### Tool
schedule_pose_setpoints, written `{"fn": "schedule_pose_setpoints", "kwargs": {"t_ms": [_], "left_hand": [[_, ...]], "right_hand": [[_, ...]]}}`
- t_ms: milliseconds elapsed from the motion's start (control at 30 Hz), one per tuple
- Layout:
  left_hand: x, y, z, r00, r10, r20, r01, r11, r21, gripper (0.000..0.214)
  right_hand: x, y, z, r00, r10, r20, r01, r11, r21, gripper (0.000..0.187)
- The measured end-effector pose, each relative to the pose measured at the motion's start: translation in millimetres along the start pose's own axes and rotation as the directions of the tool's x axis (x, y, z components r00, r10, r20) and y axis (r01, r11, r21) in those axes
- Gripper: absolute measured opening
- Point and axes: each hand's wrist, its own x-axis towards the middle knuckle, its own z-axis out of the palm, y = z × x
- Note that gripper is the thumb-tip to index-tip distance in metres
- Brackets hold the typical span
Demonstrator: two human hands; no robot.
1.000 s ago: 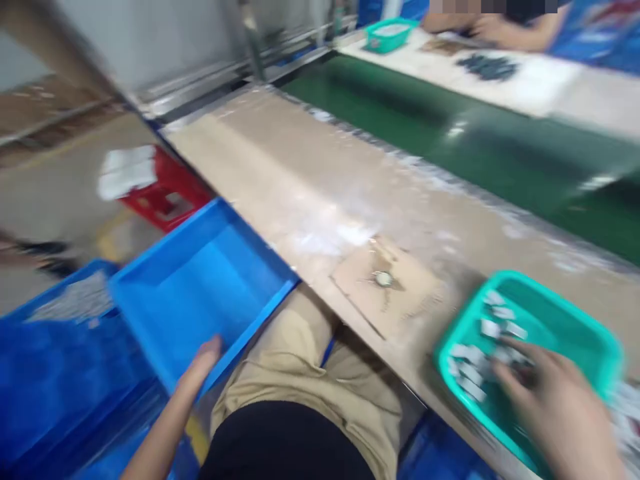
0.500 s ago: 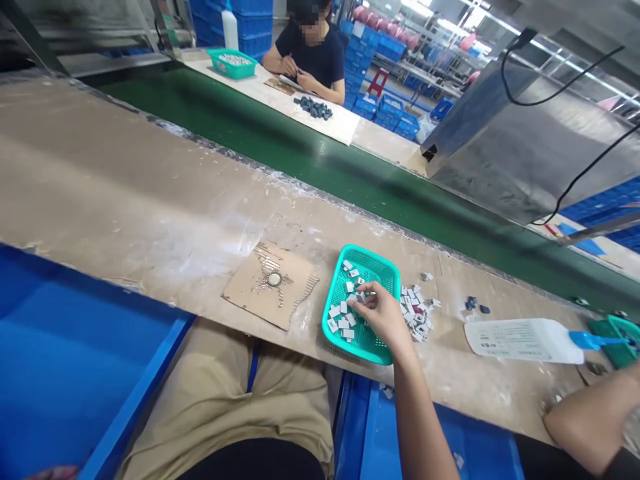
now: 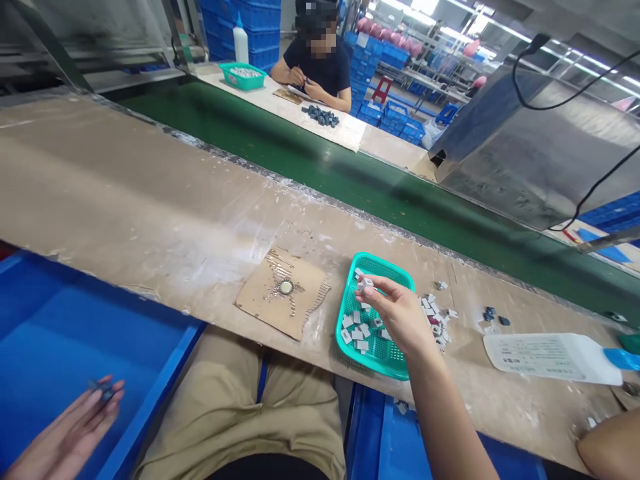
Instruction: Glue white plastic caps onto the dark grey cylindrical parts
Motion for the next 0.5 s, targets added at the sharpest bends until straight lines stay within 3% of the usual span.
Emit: {"fn": "schedule_pose_setpoints", "kwargs": {"t_ms": [67, 133, 233, 300, 367, 500], "left_hand": [[-19, -1, 30.2, 0.998, -0.06, 0.037, 0.065, 0.986, -0.154, 0.026], [-34, -6, 56.6, 0.987, -0.066, 0.143, 0.097, 0.971, -0.221, 0.028], [-49, -17, 85.9, 0.934, -0.059, 0.352, 0.144, 0.965, -0.22, 0.021], [-55, -25, 99.3, 0.878, -0.053, 0.476, 0.169, 0.964, -0.204, 0.013], [-60, -31, 108.8, 0.826, -0.047, 0.562, 0.188, 0.963, -0.195, 0.018], [-68, -37, 118.8, 0.776, -0.053, 0.629, 0.206, 0.963, -0.173, 0.028]], "right_hand": [[4, -4, 14, 0.999, -0.022, 0.025, 0.025, 0.993, -0.118, 0.043], [7, -9, 32, 0.991, -0.087, 0.101, 0.108, 0.968, -0.228, 0.045], [13, -13, 58, 0.943, -0.254, 0.214, 0.324, 0.842, -0.43, 0.037], [17, -14, 73, 0.883, -0.359, 0.303, 0.47, 0.677, -0.566, 0.028], [22, -14, 85, 0.825, -0.399, 0.4, 0.564, 0.541, -0.624, 0.024], [30, -9, 97, 0.778, -0.365, 0.511, 0.627, 0.478, -0.615, 0.024]]}}
